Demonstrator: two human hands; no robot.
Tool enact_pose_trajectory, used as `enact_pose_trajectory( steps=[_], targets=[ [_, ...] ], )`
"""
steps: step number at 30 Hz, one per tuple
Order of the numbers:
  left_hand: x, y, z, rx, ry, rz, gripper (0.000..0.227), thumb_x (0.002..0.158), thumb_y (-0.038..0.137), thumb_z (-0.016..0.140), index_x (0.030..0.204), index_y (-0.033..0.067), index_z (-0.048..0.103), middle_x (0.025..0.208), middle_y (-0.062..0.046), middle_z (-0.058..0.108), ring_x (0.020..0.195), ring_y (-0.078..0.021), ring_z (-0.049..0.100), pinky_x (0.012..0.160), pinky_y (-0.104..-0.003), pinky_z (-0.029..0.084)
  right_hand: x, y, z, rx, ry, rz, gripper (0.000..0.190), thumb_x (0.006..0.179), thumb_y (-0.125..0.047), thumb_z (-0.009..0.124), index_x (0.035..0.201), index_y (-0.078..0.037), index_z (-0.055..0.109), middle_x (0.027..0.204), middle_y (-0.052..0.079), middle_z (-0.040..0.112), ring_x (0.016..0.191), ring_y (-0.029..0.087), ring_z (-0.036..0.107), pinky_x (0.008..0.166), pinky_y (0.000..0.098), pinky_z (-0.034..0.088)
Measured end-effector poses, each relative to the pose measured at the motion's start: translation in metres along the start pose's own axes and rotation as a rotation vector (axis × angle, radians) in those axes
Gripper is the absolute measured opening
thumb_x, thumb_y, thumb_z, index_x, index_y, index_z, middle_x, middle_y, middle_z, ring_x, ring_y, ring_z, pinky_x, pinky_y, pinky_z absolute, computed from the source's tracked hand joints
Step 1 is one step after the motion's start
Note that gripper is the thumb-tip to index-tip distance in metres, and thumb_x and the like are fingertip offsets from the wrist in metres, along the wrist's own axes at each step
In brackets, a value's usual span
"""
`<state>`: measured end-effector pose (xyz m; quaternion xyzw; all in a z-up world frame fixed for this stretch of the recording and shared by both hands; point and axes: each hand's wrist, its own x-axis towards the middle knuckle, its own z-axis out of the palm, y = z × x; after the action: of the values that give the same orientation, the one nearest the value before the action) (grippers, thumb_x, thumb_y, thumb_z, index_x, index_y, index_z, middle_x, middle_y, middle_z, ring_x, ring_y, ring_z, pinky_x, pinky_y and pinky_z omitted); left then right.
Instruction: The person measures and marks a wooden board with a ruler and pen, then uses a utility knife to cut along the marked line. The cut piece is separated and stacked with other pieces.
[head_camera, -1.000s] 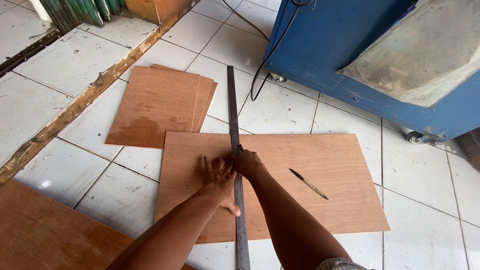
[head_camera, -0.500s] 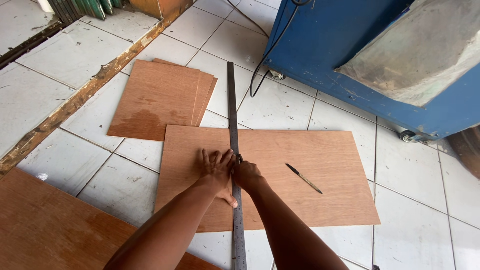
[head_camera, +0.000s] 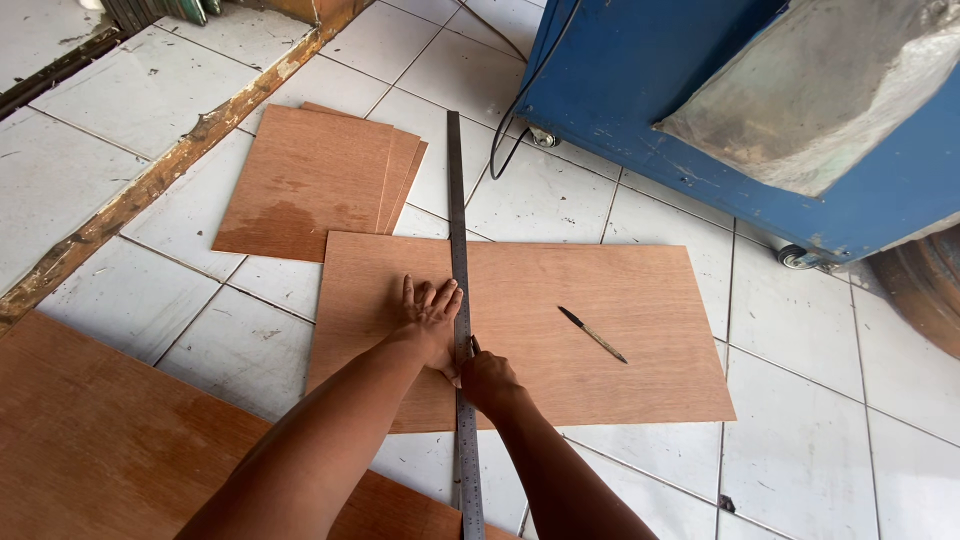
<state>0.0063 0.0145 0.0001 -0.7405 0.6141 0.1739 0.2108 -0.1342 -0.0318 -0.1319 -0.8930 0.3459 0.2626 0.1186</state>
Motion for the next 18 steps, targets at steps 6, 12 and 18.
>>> enact_pose_trajectory(
  steps=[6,12,18],
  targets=[
    [-0.003,0.004,0.032,-0.176,0.282,0.056,0.123,0.063,0.056,0.095,0.167,0.0181,0.042,0.176,0.0,0.039,0.15,-0.0316,0.047,0.122,-0.073,0.036,0.024,0.007,0.013,0.258,0.02,0.161,0.032,0.103,-0.014,0.05,0.116,0.005,0.072,0.105,0.018,0.075,0.109,0.046,0.08,0.085,0.0559,0.069],
    [-0.018,0.006,0.03,-0.2,0.136,0.061,0.139,0.066,0.071,0.09,0.179,0.0158,0.031,0.189,0.002,0.027,0.163,-0.0366,0.037,0.126,-0.08,0.031,0.028,0.004,0.012,-0.051,0.036,-0.003,0.028,0.099,-0.012,0.059,0.116,0.002,0.078,0.103,0.02,0.075,0.107,0.044,0.082,0.084,0.0573,0.069],
    [-0.033,0.014,0.011,-0.101,0.04,0.019,0.143,0.071,0.077,0.085,0.182,0.0143,0.021,0.192,0.001,0.02,0.17,-0.036,0.027,0.132,-0.083,0.013,0.022,0.011,0.03,-0.069,0.114,-0.034,0.03,0.1,-0.011,0.055,0.113,-0.003,0.081,0.099,0.013,0.073,0.097,0.039,0.083,0.073,0.0565,0.071]
  ],
)
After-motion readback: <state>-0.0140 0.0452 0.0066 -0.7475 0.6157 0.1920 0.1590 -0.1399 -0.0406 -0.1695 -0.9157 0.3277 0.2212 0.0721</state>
